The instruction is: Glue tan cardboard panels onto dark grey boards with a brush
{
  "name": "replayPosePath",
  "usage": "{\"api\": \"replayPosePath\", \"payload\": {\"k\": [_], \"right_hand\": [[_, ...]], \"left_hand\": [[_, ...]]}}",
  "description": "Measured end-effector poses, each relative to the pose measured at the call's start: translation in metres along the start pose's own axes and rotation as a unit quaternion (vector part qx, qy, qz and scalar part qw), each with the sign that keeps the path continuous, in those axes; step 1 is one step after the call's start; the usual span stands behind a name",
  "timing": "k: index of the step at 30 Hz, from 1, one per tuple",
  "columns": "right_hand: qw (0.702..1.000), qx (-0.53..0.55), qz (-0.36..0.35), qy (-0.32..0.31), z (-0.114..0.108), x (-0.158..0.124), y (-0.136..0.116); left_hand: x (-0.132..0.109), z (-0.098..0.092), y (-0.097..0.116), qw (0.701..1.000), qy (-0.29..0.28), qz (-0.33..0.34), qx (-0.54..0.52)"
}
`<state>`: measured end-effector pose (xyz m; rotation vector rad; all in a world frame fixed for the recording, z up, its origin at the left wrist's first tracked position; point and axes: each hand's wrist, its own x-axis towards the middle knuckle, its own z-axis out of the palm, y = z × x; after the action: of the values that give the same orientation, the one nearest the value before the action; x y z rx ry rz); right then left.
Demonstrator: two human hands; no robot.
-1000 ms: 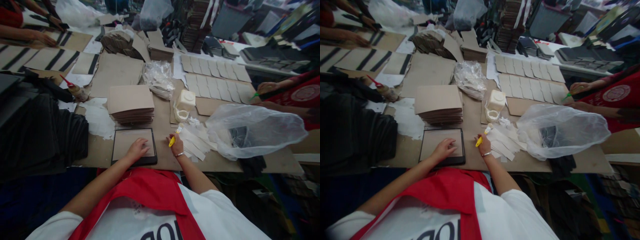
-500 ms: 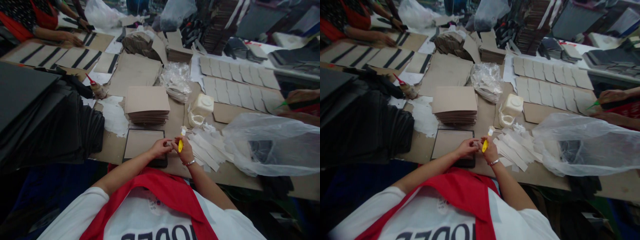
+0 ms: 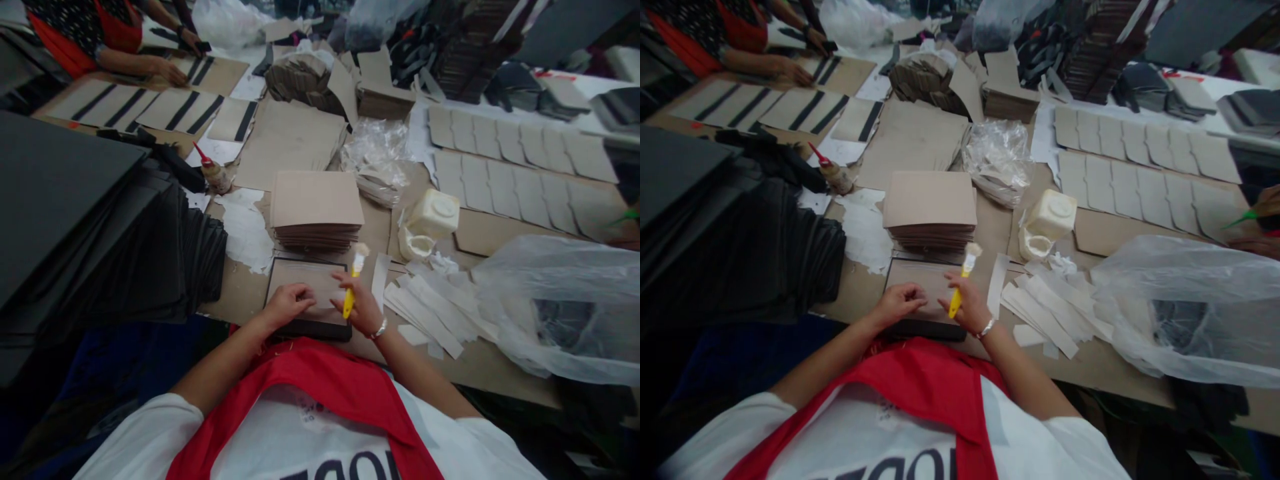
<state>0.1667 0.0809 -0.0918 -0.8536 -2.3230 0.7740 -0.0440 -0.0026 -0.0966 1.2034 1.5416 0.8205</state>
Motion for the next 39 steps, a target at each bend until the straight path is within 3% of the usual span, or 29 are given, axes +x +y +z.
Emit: {"api": "replayPosePath", "payload": {"k": [3, 5, 9, 13, 18, 21, 26, 31, 39], "right_hand": [[0.995, 0.062, 0.043, -0.068, 0.036, 0.003, -0.013], [0.99, 0.054, 0.111, -0.071, 0.043, 0.001, -0.007], [0.977, 0.019, 0.212, -0.02, 0.035, 0.002, 0.018], [0.958, -0.025, 0.282, 0.034, 0.034, 0.013, 0.036], [0.95, -0.064, 0.305, 0.022, 0.045, 0.024, 0.041], [0.947, -0.081, 0.312, 0.007, 0.045, 0.024, 0.04], [0.95, -0.046, 0.307, 0.038, 0.041, 0.024, 0.038], [0.944, -0.008, 0.314, 0.095, 0.046, 0.035, 0.04], [0.937, -0.168, 0.298, 0.067, 0.049, 0.052, 0.054]], "left_hand": [[0.0, -0.013, 0.004, 0.998, -0.035, -0.012, -0.056], [0.003, -0.024, -0.002, 0.99, -0.023, -0.058, -0.125], [0.016, -0.043, -0.022, 0.963, 0.065, -0.151, -0.212], [0.036, -0.051, -0.037, 0.967, 0.149, -0.172, -0.116], [0.05, -0.057, -0.042, 0.963, 0.195, -0.142, 0.123], [0.053, -0.061, -0.042, 0.952, 0.192, -0.133, 0.195], [0.058, -0.067, -0.048, 0.961, 0.145, -0.147, 0.182], [0.059, -0.073, -0.046, 0.973, 0.107, -0.118, 0.165], [0.057, -0.072, -0.052, 0.972, 0.118, -0.113, 0.171]]}}
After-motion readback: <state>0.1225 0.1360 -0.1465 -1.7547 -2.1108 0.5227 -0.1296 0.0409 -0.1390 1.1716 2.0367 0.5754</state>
